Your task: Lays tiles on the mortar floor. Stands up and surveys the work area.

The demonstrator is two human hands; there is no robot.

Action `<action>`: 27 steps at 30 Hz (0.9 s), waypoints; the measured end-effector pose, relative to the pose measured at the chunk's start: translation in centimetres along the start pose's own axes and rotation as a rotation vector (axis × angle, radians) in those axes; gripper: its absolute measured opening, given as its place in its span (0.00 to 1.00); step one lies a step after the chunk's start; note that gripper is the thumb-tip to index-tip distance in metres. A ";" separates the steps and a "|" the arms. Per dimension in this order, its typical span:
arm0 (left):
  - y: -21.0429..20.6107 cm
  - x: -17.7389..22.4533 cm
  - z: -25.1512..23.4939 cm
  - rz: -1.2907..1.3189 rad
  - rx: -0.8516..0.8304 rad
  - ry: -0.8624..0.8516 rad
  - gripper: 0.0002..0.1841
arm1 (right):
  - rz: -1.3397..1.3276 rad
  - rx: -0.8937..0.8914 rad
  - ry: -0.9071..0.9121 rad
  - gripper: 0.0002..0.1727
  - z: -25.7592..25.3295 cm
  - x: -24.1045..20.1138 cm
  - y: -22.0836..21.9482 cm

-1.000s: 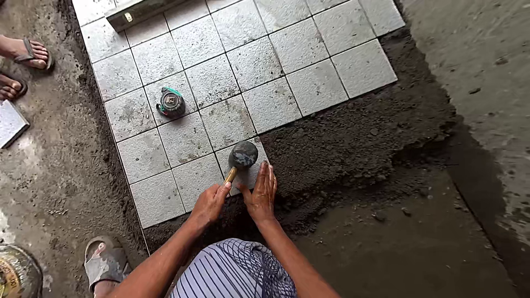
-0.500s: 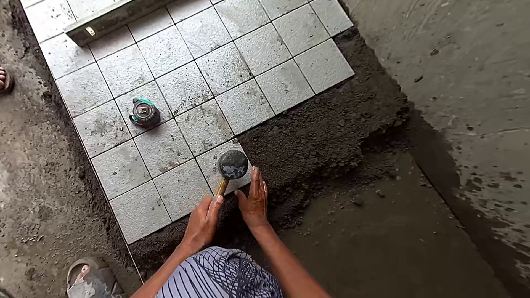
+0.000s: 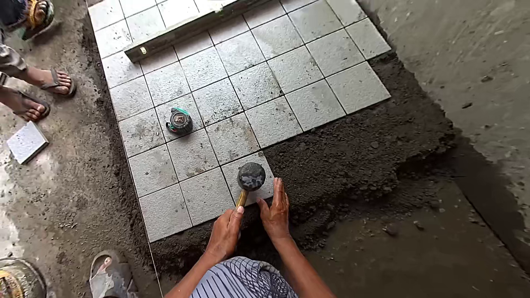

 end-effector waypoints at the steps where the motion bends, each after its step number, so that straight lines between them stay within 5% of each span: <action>1: 0.0 -0.1 -0.3 0.016 0.002 -0.004 0.32 | 0.006 0.003 0.001 0.48 -0.1 0.0 -0.1; 14: -0.1 0.4 -1.3 -0.196 0.004 -0.049 0.31 | -0.078 0.015 0.062 0.47 0.5 0.8 -0.1; 20: 0.1 0.2 0.6 -0.197 0.029 -0.082 0.32 | 0.078 0.260 -0.111 0.24 2.5 2.0 1.0; 27: -1.7 -1.9 1.0 -0.167 0.057 -0.039 0.30 | 0.068 0.296 -0.140 0.13 0.6 2.5 1.2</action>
Point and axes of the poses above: each hand's wrist, its own z-axis away from the middle knuckle, its own y-axis out of the back of the hand, x = y × z, the point moved 5 cm from there along -z, towards the middle knuckle, and after that the axes turned 1 degree about z, right-handed, at the moved point
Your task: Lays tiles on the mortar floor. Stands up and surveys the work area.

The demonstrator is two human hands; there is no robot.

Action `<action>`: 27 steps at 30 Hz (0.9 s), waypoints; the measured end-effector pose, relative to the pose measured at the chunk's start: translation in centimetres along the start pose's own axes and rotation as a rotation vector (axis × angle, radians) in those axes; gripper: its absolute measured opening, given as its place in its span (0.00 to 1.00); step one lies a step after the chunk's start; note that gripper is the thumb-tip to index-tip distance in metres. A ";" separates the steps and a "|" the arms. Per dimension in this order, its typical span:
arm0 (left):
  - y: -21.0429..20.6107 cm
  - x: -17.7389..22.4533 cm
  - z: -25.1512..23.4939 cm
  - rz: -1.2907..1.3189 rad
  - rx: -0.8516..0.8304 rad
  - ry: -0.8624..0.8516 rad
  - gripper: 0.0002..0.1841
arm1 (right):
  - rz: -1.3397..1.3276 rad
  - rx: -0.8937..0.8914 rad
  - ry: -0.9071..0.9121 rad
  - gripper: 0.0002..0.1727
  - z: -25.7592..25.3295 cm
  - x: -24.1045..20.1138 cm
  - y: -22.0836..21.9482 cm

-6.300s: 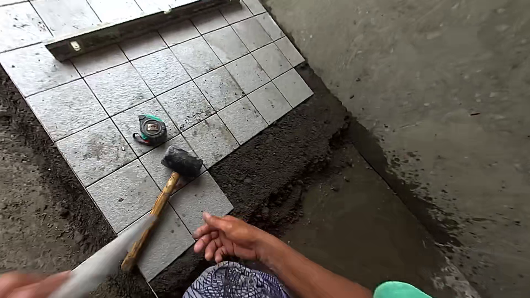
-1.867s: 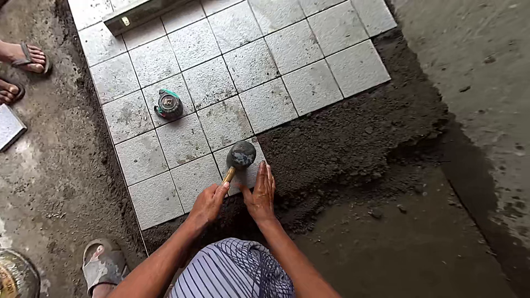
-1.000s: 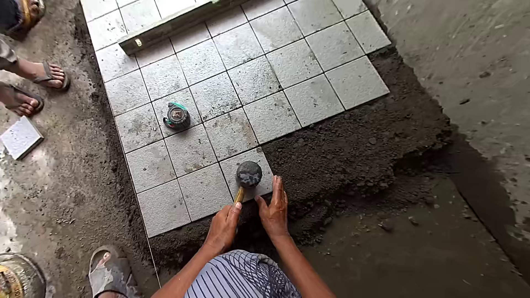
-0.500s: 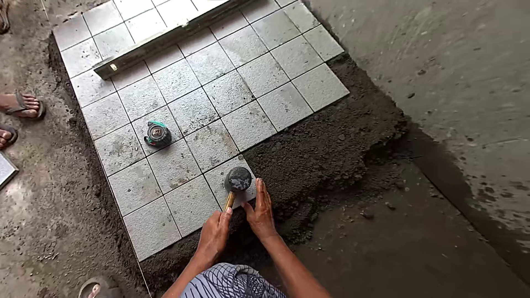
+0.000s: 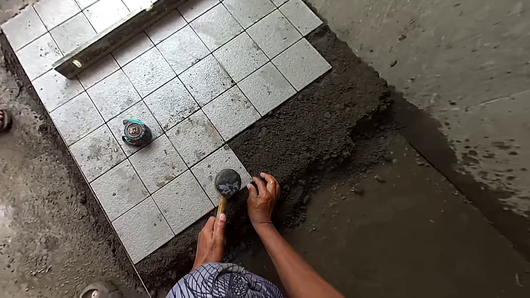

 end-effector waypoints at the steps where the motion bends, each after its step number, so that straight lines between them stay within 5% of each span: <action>1: -0.1 -0.3 0.2 -0.010 0.002 0.030 0.30 | -0.013 0.006 0.004 0.13 0.0 0.1 0.0; 27: -0.7 1.8 0.1 -0.054 -0.059 0.030 0.31 | -0.014 0.040 0.072 0.14 -0.6 0.7 -0.4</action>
Point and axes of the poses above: each hand's wrist, its own z-axis away from the middle knuckle, its own y-axis out of the back of the hand, x = y × z, the point moved 5 cm from there along -z, towards the middle knuckle, and after that the axes turned 1 degree about z, right-handed, at the moved point
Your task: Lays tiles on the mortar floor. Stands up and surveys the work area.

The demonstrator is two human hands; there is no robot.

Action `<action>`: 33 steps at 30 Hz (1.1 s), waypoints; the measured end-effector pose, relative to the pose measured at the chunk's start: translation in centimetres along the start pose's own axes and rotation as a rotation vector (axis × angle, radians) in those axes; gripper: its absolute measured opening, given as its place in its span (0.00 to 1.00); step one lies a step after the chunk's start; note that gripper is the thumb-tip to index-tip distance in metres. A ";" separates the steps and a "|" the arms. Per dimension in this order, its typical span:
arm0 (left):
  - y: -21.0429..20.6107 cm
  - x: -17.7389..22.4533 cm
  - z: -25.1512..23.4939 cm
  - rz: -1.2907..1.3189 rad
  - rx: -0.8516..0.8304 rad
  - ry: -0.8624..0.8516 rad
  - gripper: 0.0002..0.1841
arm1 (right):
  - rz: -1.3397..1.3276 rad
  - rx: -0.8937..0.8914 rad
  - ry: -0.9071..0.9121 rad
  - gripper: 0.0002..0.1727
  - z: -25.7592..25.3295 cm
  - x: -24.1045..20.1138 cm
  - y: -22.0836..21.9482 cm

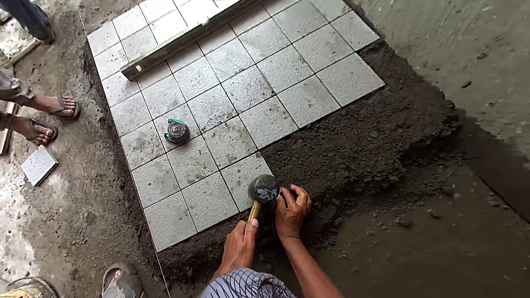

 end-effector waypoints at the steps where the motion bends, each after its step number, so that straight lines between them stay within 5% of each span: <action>1: 0.1 0.1 -0.1 0.015 0.021 -0.020 0.31 | -0.001 0.007 -0.006 0.14 0.0 0.0 -0.1; 14: 0.3 -1.0 0.3 0.194 0.068 0.110 0.30 | 0.013 0.023 0.006 0.10 -4.6 -3.0 -1.9; 20: 1.3 -0.5 0.1 0.280 0.008 0.093 0.28 | 0.076 -0.132 0.057 0.23 -9.6 -4.1 -3.8; 25: 3.7 5.0 -4.2 0.286 0.020 -0.031 0.30 | 0.182 -0.329 0.011 0.36 -15.4 -4.1 -5.9; 33: 3.8 13.1 -12.6 0.220 0.066 -0.051 0.31 | 0.167 -0.334 -0.029 0.40 -15.9 -4.1 -5.0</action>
Point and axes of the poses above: each hand's wrist, its own z-axis away from the middle knuckle, its own y-axis out of the back of the hand, x = y × z, the point moved 5 cm from there along -z, towards the middle knuckle, and after that the axes turned 1 degree about z, right-handed, at the moved point
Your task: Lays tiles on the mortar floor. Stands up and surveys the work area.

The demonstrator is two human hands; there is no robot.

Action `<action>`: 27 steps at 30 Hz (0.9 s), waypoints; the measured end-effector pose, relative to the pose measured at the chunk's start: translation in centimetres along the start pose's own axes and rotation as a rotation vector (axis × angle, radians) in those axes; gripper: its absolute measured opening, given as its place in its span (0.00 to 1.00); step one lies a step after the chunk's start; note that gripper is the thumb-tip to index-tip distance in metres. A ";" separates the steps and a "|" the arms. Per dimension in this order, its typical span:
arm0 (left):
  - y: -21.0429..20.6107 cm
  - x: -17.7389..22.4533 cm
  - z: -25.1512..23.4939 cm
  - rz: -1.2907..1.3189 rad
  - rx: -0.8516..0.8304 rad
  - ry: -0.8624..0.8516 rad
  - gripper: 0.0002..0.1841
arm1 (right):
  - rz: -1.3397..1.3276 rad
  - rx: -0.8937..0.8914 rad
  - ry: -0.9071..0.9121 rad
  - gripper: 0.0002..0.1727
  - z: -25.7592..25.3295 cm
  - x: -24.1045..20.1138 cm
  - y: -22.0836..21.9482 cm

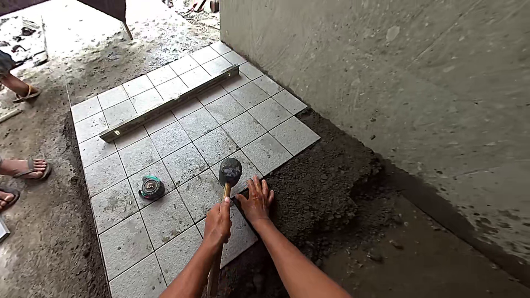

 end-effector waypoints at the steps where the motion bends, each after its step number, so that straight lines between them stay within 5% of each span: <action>1: -0.3 -0.1 -0.5 -0.036 -0.003 0.012 0.32 | -0.012 0.007 -0.002 0.40 0.1 0.0 0.0; 11: -0.9 -2.7 0.1 -0.121 -0.018 0.015 0.33 | 0.016 0.035 0.009 0.41 0.4 0.6 -1.3; 21: 3.7 -11.8 12.5 0.144 0.052 0.052 0.29 | -0.010 0.071 0.064 0.34 1.4 0.2 -0.5; 27: 6.2 -13.9 14.2 0.156 0.120 0.109 0.29 | 0.101 0.002 0.270 0.27 3.4 -2.7 -2.7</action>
Point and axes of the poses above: each hand's wrist, its own z-axis away from the middle knuckle, its own y-axis out of the back of the hand, x = y × z, the point moved 5 cm from there along -z, towards the middle knuckle, and after that the axes turned 1 degree about z, right-handed, at the moved point
